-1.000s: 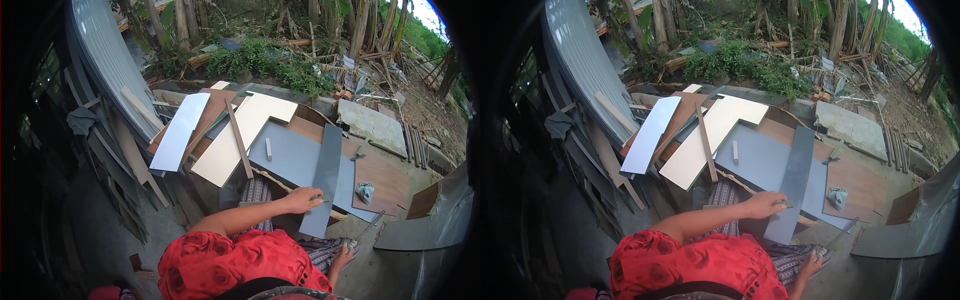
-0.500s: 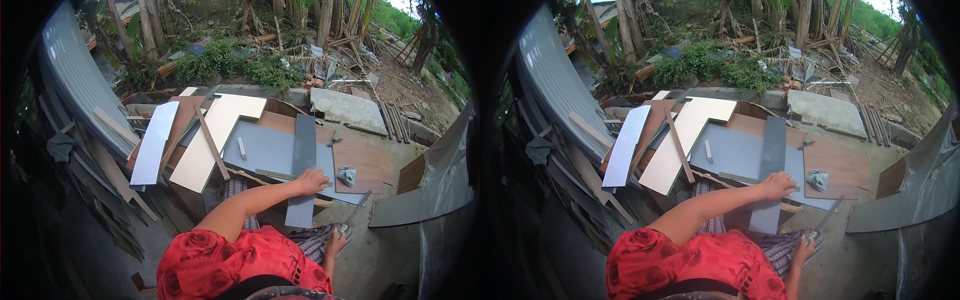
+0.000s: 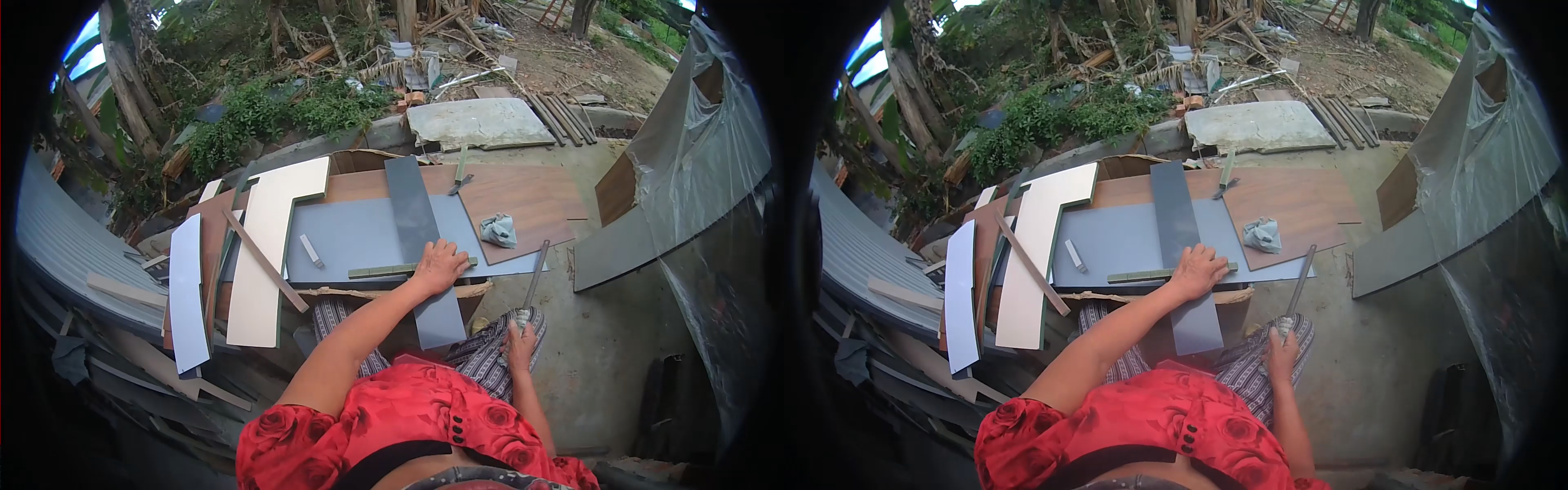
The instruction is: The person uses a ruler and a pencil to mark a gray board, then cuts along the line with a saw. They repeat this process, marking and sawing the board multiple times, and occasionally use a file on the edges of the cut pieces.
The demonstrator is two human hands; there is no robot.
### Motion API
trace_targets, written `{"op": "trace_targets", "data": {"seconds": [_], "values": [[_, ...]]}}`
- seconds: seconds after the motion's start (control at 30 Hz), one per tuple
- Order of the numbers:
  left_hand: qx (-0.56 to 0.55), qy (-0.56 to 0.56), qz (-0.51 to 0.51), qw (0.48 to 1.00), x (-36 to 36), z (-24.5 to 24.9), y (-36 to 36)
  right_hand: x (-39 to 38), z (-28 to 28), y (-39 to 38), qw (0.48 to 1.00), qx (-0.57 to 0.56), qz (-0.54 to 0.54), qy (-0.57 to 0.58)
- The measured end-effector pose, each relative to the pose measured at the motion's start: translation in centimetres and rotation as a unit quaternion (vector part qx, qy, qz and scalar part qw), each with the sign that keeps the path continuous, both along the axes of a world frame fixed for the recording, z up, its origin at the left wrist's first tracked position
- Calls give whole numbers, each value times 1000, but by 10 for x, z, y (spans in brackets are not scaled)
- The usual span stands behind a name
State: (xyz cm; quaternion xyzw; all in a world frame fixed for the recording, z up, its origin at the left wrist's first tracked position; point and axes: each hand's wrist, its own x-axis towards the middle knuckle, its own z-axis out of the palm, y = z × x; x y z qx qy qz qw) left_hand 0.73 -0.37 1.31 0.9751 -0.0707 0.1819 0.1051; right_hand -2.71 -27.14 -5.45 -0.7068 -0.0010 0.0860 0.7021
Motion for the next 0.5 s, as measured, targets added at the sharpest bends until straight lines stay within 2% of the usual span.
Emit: {"op": "trace_targets", "data": {"seconds": [0.1, 0.27, 0.5], "values": [[-17, 24, 10, 1000, -1, 3, 0, -2, 11, -1, 999, 34, 2, 27], [-6, 52, -1, 999, -2, 9, -5, -3, 5, -3, 998, 20, -28, 56], [19, 18, 14, 1000, 4, -2, -6, 1, 53, 17, 990, -102, 82, -56]]}}
